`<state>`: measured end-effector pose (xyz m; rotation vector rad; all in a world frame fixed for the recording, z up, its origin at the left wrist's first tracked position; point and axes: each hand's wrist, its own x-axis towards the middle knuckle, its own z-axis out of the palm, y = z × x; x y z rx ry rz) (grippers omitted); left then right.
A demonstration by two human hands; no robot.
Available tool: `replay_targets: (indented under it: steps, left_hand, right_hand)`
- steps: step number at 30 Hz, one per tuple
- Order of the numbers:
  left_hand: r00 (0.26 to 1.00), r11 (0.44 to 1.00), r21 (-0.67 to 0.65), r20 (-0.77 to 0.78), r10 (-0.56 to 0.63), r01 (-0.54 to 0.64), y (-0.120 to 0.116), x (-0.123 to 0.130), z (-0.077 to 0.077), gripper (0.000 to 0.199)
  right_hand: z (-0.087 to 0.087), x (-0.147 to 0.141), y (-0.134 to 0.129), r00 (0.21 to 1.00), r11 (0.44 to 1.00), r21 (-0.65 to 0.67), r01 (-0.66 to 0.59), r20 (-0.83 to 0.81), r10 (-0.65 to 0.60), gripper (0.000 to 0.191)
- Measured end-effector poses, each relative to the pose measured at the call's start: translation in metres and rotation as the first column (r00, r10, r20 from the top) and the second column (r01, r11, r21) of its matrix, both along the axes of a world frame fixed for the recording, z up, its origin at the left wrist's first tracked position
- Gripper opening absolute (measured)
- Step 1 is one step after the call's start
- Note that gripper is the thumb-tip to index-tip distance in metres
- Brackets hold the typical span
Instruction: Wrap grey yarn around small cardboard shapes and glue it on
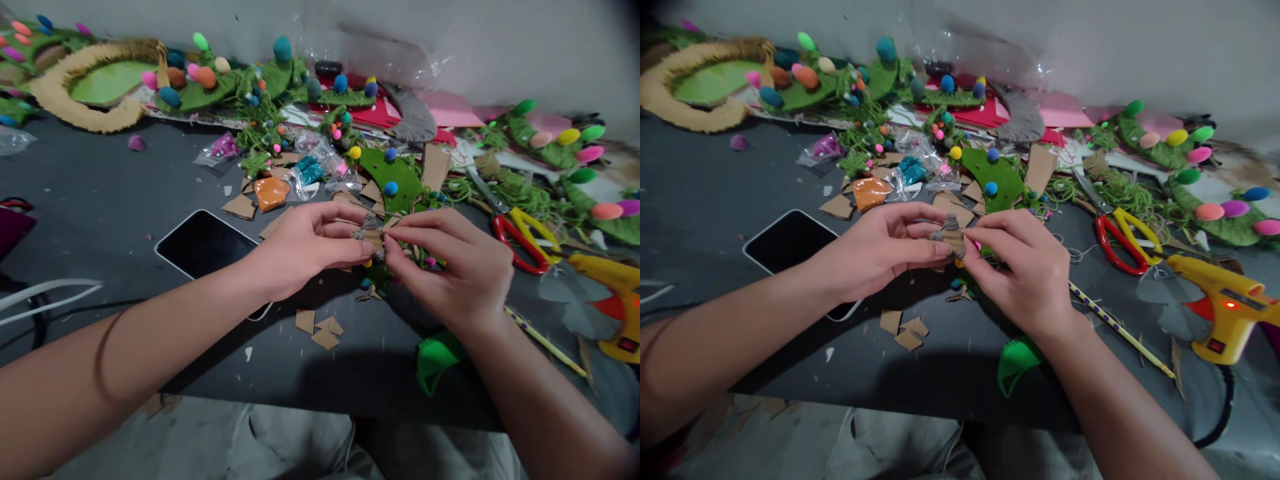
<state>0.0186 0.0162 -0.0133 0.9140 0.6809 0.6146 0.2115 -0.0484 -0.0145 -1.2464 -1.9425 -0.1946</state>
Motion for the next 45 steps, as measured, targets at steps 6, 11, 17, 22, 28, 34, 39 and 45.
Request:
replay_targets:
  steps: [6,11,17,22,28,34,39,45]
  left_hand:
    - [0.998,0.995,0.094,-0.052,-0.020,0.024,0.000,0.000,-0.006,0.031]
    - [0.993,0.975,0.217,-0.122,-0.009,0.036,0.000,0.001,-0.003,0.031]
    - [0.991,0.969,0.238,-0.132,-0.034,0.065,0.000,0.001,-0.001,0.028]
    - [0.992,0.983,0.171,-0.114,-0.047,0.066,0.000,0.001,-0.002,0.028]
    - [0.997,0.998,0.048,-0.073,-0.036,0.040,0.000,0.001,-0.003,0.034]
    - [0.998,0.997,-0.080,-0.068,-0.015,0.010,0.000,0.002,-0.002,0.035]
    - [0.999,0.995,-0.098,-0.051,-0.016,0.011,0.001,0.002,-0.002,0.035]
    - [0.997,0.994,-0.107,-0.073,-0.019,0.012,0.001,0.001,-0.001,0.038]
  right_hand:
    - [-0.001,-0.001,-0.001,0.999,0.995,-0.095,0.025,-0.033,-0.028,0.010]
    - [-0.002,-0.003,0.000,0.999,0.993,-0.116,0.024,-0.036,-0.028,0.008]
    - [-0.002,-0.002,0.000,0.994,0.980,-0.197,0.023,-0.101,-0.044,0.005]
    - [-0.001,-0.002,0.000,0.982,0.969,-0.248,-0.017,-0.189,-0.031,0.005]
    - [-0.001,-0.001,-0.001,0.974,0.960,-0.280,-0.026,-0.223,-0.039,0.004]
    - [-0.001,0.001,0.000,0.970,0.949,-0.313,-0.051,-0.240,-0.027,0.008]
    - [0.002,0.007,-0.001,0.973,0.943,-0.315,-0.104,-0.230,0.031,0.012]
    - [0.003,0.012,0.000,0.973,0.934,-0.332,-0.135,-0.224,0.061,0.015]
